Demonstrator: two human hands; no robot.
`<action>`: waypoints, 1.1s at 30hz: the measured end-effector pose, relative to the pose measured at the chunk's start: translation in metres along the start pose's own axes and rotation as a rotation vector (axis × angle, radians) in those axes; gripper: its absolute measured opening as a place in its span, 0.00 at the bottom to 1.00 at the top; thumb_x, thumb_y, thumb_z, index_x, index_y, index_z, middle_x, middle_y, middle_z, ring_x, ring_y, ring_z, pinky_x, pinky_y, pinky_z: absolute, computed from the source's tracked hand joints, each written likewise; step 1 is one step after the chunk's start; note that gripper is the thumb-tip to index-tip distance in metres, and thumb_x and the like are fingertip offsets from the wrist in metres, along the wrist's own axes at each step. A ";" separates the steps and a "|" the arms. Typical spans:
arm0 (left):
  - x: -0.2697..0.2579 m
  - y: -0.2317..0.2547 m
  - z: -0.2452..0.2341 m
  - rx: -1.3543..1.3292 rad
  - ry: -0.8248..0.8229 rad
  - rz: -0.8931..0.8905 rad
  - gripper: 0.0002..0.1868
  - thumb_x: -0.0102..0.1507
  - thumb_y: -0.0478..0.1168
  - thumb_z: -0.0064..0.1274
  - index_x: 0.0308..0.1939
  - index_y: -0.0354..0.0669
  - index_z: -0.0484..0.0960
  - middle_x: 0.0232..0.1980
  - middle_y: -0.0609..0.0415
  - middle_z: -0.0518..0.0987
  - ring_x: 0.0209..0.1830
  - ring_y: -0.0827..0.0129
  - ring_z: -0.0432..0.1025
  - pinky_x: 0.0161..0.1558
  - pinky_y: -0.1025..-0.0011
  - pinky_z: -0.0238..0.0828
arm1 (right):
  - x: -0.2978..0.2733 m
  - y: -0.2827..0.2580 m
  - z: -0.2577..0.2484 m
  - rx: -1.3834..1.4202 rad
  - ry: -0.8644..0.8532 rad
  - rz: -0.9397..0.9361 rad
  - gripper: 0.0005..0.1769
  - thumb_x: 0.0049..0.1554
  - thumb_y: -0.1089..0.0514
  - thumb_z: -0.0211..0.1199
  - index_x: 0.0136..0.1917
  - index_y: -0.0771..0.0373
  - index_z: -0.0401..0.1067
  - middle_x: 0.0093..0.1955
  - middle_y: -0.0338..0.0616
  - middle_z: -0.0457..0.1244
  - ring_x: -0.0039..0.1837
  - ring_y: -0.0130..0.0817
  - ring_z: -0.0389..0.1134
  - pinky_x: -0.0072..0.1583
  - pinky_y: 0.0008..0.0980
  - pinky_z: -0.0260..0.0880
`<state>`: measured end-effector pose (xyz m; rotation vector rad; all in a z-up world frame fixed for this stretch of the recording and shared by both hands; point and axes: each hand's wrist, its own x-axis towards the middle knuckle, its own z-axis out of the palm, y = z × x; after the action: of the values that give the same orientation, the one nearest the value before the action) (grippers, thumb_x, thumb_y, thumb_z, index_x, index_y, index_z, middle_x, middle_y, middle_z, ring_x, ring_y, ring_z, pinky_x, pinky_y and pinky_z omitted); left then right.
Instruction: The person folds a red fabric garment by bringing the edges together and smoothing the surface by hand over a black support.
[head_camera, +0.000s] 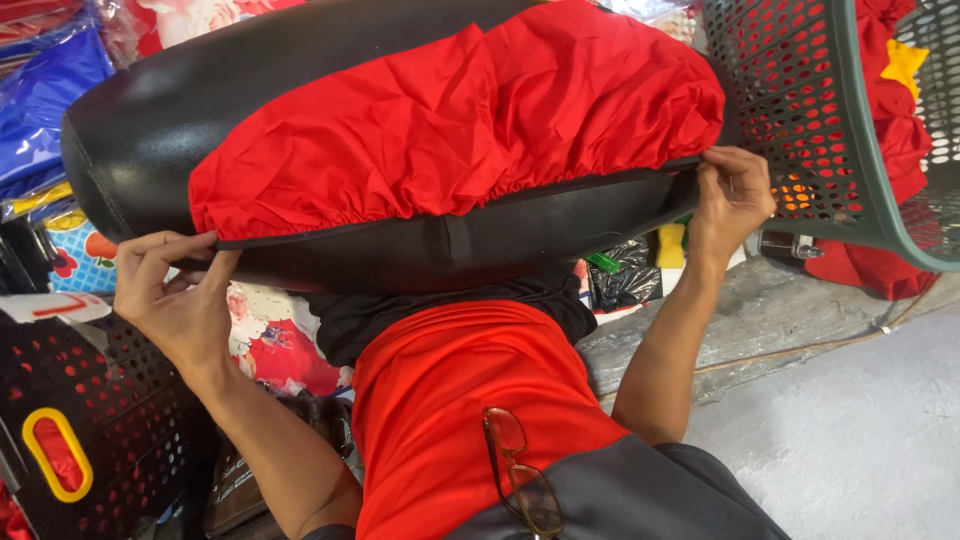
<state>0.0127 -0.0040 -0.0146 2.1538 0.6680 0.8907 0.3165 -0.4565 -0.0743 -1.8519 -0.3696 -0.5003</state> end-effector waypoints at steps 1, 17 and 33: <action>0.000 0.000 0.004 -0.027 0.001 -0.014 0.14 0.68 0.21 0.78 0.47 0.30 0.85 0.49 0.43 0.73 0.39 0.65 0.71 0.36 0.75 0.72 | -0.001 -0.001 0.001 -0.029 -0.004 0.026 0.10 0.57 0.79 0.60 0.47 0.70 0.77 0.50 0.53 0.64 0.56 0.41 0.69 0.58 0.35 0.74; 0.013 0.000 -0.018 -0.229 -0.075 -0.225 0.22 0.70 0.18 0.50 0.65 0.39 0.69 0.53 0.49 0.69 0.53 0.70 0.68 0.53 0.76 0.67 | 0.049 -0.092 0.035 -0.283 0.044 -0.315 0.12 0.67 0.52 0.57 0.52 0.63 0.67 0.55 0.49 0.58 0.61 0.43 0.57 0.53 0.42 0.56; 0.064 0.041 0.011 0.379 -0.261 0.150 0.12 0.74 0.44 0.67 0.41 0.42 0.84 0.41 0.55 0.80 0.38 0.62 0.69 0.51 0.60 0.62 | 0.121 -0.054 0.157 -0.378 -0.888 -0.279 0.15 0.74 0.47 0.54 0.55 0.59 0.70 0.50 0.43 0.51 0.58 0.42 0.55 0.59 0.47 0.41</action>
<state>0.0691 0.0096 0.0361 2.6298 0.5836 0.5736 0.4193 -0.2894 -0.0131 -2.3361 -1.2016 0.1220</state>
